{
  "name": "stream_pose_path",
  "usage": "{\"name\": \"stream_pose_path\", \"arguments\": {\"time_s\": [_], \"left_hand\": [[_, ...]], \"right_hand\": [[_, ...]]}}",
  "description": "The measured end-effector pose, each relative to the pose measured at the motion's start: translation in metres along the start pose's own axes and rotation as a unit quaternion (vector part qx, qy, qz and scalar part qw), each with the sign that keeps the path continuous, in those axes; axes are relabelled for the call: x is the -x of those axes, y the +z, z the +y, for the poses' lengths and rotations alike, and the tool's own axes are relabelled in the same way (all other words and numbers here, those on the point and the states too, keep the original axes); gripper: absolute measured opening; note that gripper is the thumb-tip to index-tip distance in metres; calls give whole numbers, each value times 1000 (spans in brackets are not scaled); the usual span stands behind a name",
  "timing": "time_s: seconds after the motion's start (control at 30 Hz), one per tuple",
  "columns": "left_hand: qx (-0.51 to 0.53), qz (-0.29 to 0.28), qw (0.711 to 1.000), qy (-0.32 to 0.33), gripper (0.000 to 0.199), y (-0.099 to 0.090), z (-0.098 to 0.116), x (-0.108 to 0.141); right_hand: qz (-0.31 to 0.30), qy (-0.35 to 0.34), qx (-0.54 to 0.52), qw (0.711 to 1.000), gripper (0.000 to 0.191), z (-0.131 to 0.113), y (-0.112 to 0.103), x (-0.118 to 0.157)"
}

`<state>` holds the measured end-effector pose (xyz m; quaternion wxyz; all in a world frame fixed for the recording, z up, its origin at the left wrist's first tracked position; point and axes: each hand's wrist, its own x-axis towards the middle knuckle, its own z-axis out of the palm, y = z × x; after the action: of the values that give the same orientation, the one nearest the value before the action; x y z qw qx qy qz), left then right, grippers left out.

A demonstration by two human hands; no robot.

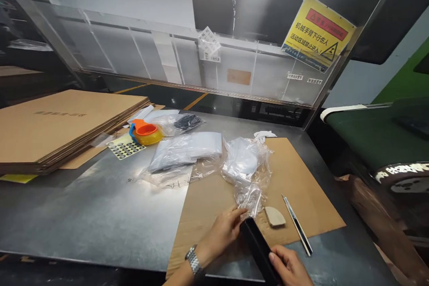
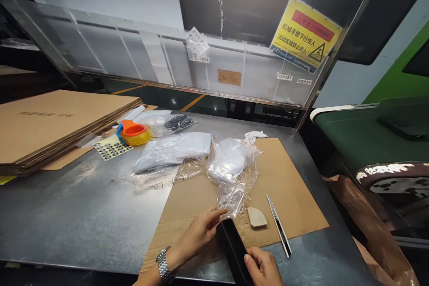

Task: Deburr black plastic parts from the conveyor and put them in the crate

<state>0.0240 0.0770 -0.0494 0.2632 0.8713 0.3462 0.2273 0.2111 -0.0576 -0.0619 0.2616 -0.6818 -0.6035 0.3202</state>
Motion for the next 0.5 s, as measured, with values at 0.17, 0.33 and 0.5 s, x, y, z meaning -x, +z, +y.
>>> {"name": "stream_pose_path", "arguments": {"time_s": [0.17,0.33,0.5], "left_hand": [[-16,2,1000,12,29,6,5,8],[-94,55,994,27,24,26,20,19],[-141,60,979,136,24,30,27,27]], "right_hand": [[89,9,60,994,46,21,20,3],[156,-22,96,983,47,23,40,4],[170,-37,53,983,50,14,34,-5]]}}
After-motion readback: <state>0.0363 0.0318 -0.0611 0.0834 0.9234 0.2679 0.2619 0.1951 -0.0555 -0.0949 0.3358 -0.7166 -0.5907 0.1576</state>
